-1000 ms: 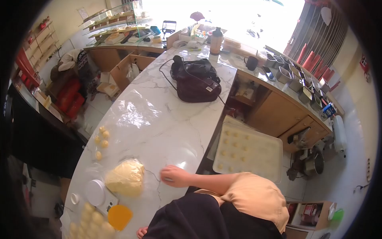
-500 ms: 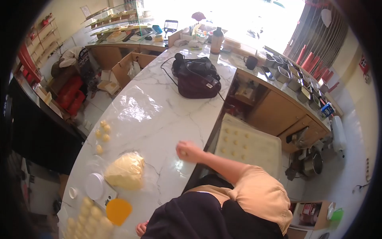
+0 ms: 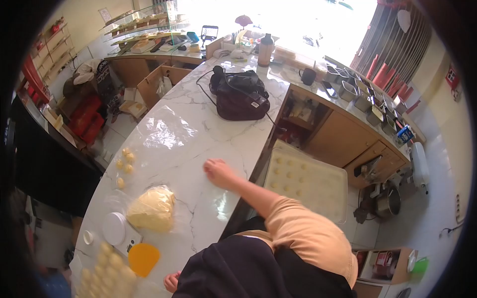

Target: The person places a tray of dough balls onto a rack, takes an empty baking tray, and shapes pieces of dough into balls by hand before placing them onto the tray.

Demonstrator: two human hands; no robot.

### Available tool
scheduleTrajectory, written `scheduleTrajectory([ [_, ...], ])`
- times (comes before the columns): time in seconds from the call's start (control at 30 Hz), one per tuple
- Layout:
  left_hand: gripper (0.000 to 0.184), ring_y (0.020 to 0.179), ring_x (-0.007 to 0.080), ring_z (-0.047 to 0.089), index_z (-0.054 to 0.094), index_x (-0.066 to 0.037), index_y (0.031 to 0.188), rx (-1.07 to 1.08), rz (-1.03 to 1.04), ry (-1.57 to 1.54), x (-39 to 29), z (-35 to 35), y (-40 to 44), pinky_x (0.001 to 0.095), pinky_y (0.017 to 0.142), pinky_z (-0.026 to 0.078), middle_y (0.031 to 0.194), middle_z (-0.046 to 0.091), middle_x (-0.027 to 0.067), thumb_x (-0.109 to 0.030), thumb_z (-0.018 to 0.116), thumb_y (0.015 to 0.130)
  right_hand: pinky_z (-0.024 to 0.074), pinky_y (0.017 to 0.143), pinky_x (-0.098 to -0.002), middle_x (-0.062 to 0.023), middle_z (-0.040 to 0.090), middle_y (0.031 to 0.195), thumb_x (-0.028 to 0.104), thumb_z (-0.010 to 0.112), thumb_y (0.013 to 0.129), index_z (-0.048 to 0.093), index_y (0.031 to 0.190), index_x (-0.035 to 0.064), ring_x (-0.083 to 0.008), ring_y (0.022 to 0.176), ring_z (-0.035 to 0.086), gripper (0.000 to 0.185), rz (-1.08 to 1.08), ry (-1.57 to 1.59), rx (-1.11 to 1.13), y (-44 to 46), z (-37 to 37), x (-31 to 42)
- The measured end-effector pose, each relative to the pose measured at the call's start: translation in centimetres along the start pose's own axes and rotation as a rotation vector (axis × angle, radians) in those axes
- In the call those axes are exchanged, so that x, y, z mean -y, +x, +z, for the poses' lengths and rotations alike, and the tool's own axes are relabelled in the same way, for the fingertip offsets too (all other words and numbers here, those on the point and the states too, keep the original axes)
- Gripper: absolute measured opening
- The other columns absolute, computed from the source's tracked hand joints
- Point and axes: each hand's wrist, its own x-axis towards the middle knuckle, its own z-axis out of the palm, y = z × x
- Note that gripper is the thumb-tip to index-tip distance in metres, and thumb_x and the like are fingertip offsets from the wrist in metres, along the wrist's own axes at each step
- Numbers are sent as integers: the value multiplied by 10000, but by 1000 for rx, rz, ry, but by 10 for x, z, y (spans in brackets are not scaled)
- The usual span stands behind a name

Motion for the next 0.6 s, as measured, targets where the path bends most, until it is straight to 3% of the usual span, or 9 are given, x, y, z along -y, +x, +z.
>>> scheduleTrajectory([
  [0.03, 280, 720, 291, 592, 517, -110, 635, 1, -16, -3, -2, 0, 1, 422, 608, 494, 716, 528, 72, -241, 667, 833, 455, 701, -405, -105, 577, 813, 50, 587, 816, 529, 858, 76, -327, 795, 578, 77, -52, 17, -87, 11, 10, 2],
  [0.13, 281, 717, 292, 591, 522, -111, 643, 8, -16, 6, 3, 2, -7, 425, 608, 496, 720, 530, 71, -245, 669, 841, 459, 679, -400, -117, 553, 793, 45, 584, 821, 531, 863, 66, -327, 769, 560, 71, 126, 273, 267, -18, 3, 53],
  [0.23, 259, 715, 291, 590, 523, -111, 650, 1, 26, -4, 17, 8, -10, 424, 604, 494, 725, 533, 68, -233, 668, 828, 459, 758, -423, -120, 555, 812, 56, 578, 809, 534, 879, 65, -344, 851, 571, 83, 50, 481, 277, -58, -28, 22],
  [0.3, 245, 713, 290, 589, 523, -112, 653, 7, 37, -3, 17, 5, -13, 422, 600, 493, 725, 534, 66, -225, 668, 815, 464, 780, -428, -130, 564, 849, 63, 584, 809, 547, 874, 66, -345, 888, 577, 75, 124, 296, 217, -44, -38, 1],
  [0.33, 238, 711, 289, 589, 523, -112, 654, 7, 36, 7, 15, 3, -9, 420, 599, 493, 723, 534, 65, -221, 669, 808, 466, 798, -432, -139, 571, 900, 69, 584, 819, 559, 874, 65, -352, 925, 576, 61, 68, 57, 128, -29, -42, 3],
  [0.43, 231, 711, 289, 588, 517, -110, 655, -12, -14, -2, -1, 1, 2, 420, 604, 492, 722, 533, 66, -214, 674, 789, 466, 801, -433, -144, 572, 929, 77, 585, 826, 560, 876, 62, -365, 925, 568, 57, 71, 31, -41, 3, 8, 0],
  [0.53, 235, 712, 293, 586, 503, -101, 653, -35, -1, -7, 4, 5, -5, 424, 610, 486, 723, 530, 74, -204, 669, 785, 471, 845, -421, -130, 584, 978, 58, 569, 832, 579, 926, 63, -358, 980, 566, 95, 146, 181, 247, -20, 10, 46],
  [0.6, 242, 711, 295, 584, 493, -95, 649, -37, 13, -12, 13, 6, -7, 427, 611, 481, 723, 528, 79, -200, 659, 791, 475, 879, -413, -113, 597, 1017, 60, 566, 833, 601, 971, 68, -337, 1031, 568, 142, 146, 331, 218, -45, -15, 55],
])
